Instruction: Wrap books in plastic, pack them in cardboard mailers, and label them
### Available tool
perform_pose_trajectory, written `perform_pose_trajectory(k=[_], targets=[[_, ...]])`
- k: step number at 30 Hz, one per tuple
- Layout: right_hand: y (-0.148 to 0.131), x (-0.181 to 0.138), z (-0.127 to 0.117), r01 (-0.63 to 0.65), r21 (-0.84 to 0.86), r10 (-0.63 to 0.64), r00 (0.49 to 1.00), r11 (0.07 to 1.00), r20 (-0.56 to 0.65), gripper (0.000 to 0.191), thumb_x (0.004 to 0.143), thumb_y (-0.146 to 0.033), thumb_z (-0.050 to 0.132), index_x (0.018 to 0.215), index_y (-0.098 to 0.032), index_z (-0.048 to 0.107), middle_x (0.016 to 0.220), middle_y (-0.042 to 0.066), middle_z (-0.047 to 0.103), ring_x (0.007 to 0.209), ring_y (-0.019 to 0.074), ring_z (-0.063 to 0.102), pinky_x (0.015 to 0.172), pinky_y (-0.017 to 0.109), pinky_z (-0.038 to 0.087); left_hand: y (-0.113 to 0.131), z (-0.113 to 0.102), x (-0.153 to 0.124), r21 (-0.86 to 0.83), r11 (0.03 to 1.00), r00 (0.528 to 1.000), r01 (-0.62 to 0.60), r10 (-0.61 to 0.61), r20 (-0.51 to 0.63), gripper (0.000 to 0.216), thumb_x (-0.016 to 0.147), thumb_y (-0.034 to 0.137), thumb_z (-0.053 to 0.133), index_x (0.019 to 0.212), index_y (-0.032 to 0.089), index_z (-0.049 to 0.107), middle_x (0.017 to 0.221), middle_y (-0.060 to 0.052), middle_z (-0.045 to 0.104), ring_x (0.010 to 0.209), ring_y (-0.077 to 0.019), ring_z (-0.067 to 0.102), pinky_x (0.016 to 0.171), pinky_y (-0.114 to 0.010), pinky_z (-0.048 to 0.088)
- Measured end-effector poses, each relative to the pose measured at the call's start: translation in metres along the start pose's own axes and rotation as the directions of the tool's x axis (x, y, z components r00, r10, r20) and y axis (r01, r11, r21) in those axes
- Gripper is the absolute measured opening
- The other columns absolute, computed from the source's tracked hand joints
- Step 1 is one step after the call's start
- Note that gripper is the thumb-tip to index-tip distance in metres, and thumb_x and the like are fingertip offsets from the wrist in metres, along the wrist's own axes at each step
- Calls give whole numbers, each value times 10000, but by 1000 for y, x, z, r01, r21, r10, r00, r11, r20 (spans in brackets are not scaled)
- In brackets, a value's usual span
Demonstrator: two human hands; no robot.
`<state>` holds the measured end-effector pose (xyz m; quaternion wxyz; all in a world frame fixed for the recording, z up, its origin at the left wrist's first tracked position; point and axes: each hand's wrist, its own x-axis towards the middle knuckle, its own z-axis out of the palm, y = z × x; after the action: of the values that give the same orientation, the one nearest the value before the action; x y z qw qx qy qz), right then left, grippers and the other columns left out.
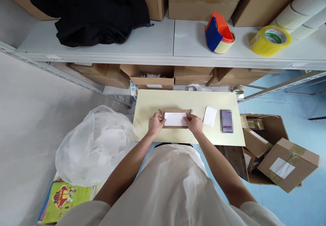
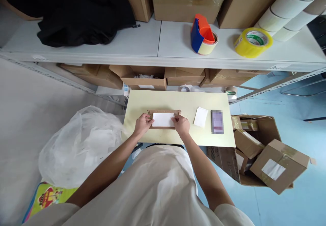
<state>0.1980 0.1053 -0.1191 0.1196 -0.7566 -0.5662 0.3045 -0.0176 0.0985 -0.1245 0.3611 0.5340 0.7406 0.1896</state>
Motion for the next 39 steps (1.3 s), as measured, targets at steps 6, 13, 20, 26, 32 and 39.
perform_pose_trajectory(k=[6, 13, 20, 26, 32, 39], targets=[[-7, 1, 5, 17, -257, -2, 998, 966, 60, 231, 861, -407, 529, 896, -215, 653, 862, 110, 716, 827, 266, 665, 677, 334, 426, 15, 0, 2, 224, 975, 1000, 10, -8, -8, 345, 731, 235, 656, 1027, 200, 483, 765, -48, 727, 866, -247, 686, 718, -315, 466], [2, 2, -2, 56, -344, -44, 998, 937, 44, 414, 880, -412, 510, 1215, -174, 466, 908, 138, 692, 794, 272, 657, 673, 347, 424, 8, -12, 8, 347, 937, 999, 44, -36, -31, 520, 712, 416, 691, 1118, 193, 455, 862, -91, 690, 856, -279, 667, 670, -324, 463], [18, -20, 0, 456, -247, -494, 861, 855, -120, 519, 926, -421, 381, 1318, -85, 435, 1315, 214, 524, 1259, 293, 449, 985, 411, 378, -1, -8, -12, 401, 715, 800, -573, 594, 86, 285, 860, 284, 505, 1111, 168, 574, 1240, -151, 593, 1217, -279, 503, 999, -422, 390], [-6, -32, 39, 553, -326, -513, 833, 767, 206, 776, 912, -608, 264, 1489, -92, 203, 1550, 165, 213, 1433, 291, 187, 1116, 467, 228, 6, 25, -9, 498, 550, 739, -670, 555, 381, 605, 893, 296, 368, 1461, 108, 278, 1540, -135, 258, 1433, -279, 192, 1142, -503, 175], [12, -35, 41, 385, -482, -385, 917, 787, 105, 744, 914, -611, 229, 1506, -165, 162, 1572, 99, 140, 1451, 283, 103, 1132, 548, 100, -5, 28, -5, 571, 591, 813, -570, 508, 286, 628, 903, 417, 375, 1475, 179, 275, 1546, -101, 244, 1434, -292, 185, 1139, -568, 129], [19, -54, 41, 212, -407, -198, 977, 888, 77, 753, 914, -584, 275, 1517, -183, 66, 1590, 72, -10, 1448, 341, 32, 1080, 536, 258, -11, 24, -7, 586, 673, 881, -451, 441, 171, 637, 905, 417, 399, 1480, 178, 261, 1572, -150, 110, 1445, -359, 58, 1083, -671, 106]])
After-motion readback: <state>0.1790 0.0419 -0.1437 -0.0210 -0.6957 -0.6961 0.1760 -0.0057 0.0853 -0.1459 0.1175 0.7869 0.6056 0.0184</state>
